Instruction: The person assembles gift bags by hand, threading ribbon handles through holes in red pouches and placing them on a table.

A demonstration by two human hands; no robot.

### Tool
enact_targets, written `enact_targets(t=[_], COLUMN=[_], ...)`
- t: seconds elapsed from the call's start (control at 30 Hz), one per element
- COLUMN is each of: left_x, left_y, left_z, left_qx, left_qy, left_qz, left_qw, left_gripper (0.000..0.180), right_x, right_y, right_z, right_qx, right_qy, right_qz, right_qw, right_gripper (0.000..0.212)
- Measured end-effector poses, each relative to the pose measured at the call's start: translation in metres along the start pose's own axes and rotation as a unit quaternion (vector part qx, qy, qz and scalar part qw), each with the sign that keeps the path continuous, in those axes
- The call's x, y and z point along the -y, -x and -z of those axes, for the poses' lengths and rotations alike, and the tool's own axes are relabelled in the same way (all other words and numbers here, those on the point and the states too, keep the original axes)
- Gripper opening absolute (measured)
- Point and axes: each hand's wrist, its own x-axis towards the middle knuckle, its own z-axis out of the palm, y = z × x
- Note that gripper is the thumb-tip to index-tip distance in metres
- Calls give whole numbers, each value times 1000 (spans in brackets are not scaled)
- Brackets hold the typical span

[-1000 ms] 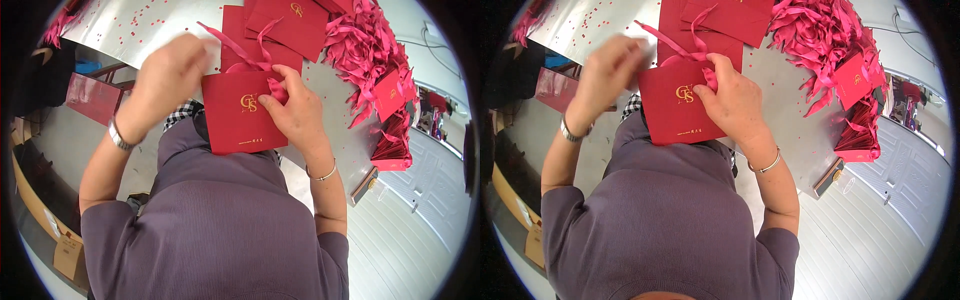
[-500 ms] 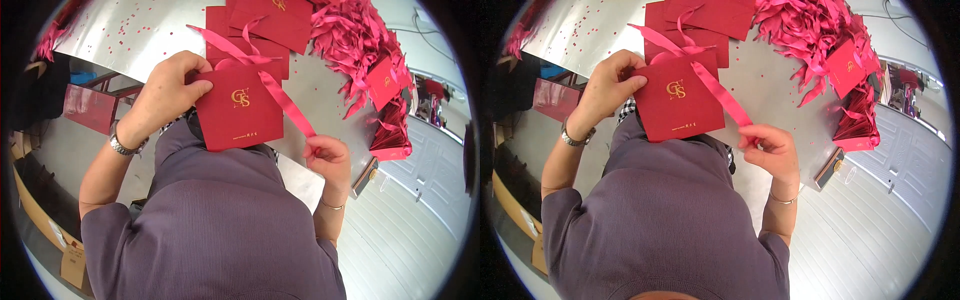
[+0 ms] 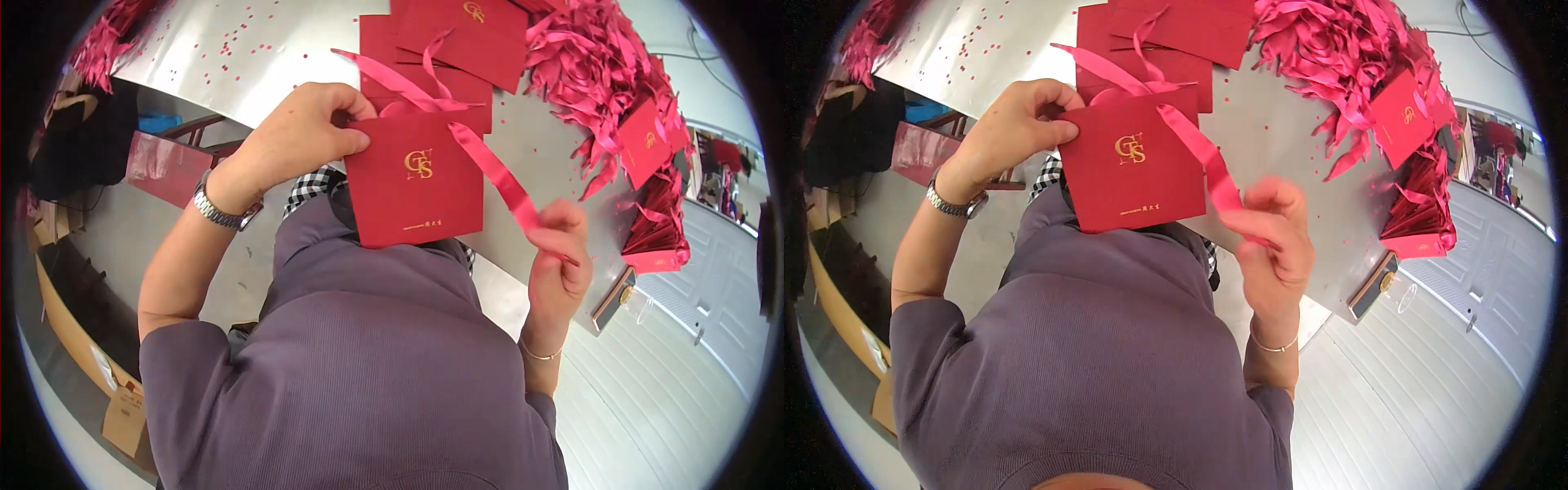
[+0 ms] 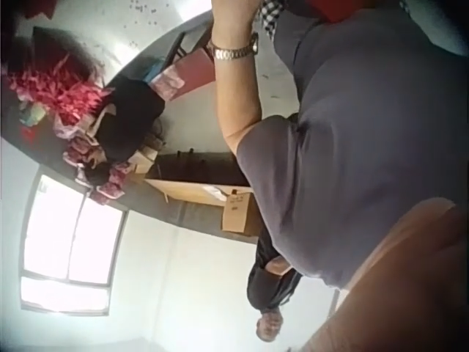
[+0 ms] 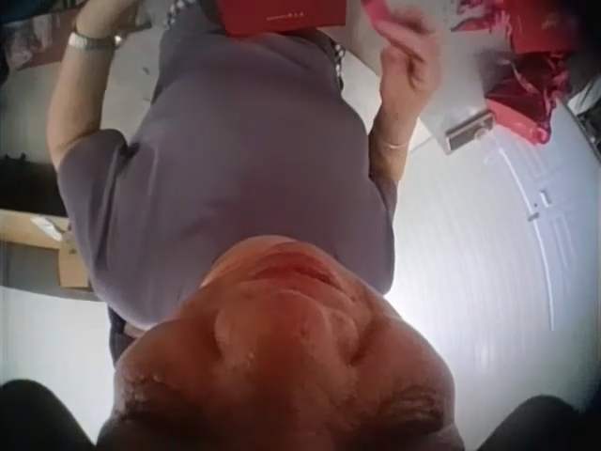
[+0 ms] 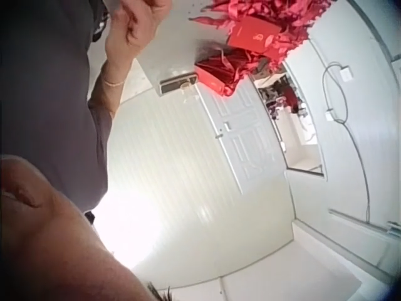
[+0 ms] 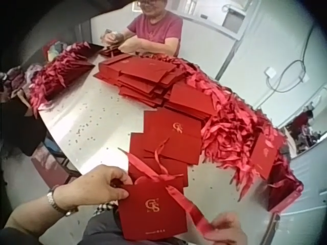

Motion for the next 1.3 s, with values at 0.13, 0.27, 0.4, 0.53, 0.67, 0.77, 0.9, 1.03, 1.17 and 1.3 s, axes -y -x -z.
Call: enact_targets(t=[0.13,0.27,0.4,0.53,0.67,0.77,0.9,1.03,1.17,1.3], left_x=[8,13,10,20,21,22,21,18,19,22], left_y=[0,-1,0,1,1,0,3,4,5,4], left_z=[0,-2,-2,-8,-8,-8,-9,-8,-8,-8], left_qx=[10,6,11,-54,-50,-39,-54,-51,-55,-64], left_qy=[39,66,13,-40,-53,-57,-36,-6,-4,-22], left_qz=[-7,-28,-30,-130,-137,-127,-104,-75,-79,-87], left_qw=[999,997,999,989,988,990,992,996,995,994], left_gripper=[15,15,17,16,16,15,13,12,13,14], right_x=[14,3,-2,-4,-15,-12,-9,-9,-13,-8], right_y=[-34,-48,-53,-53,-54,-59,-61,-62,-64,-72], right_z=[-37,-92,-108,-120,-128,-129,-131,-133,-138,-139], right_qx=[82,74,93,46,24,24,25,18,0,2], right_qy=[-69,-182,-116,-35,16,33,62,64,66,156], right_qz=[-3,-194,-198,-188,-150,-171,-164,-141,-119,-26], right_qw=[994,961,969,980,988,984,984,988,991,987], right_gripper=[27,28,15,8,8,7,8,8,10,12])
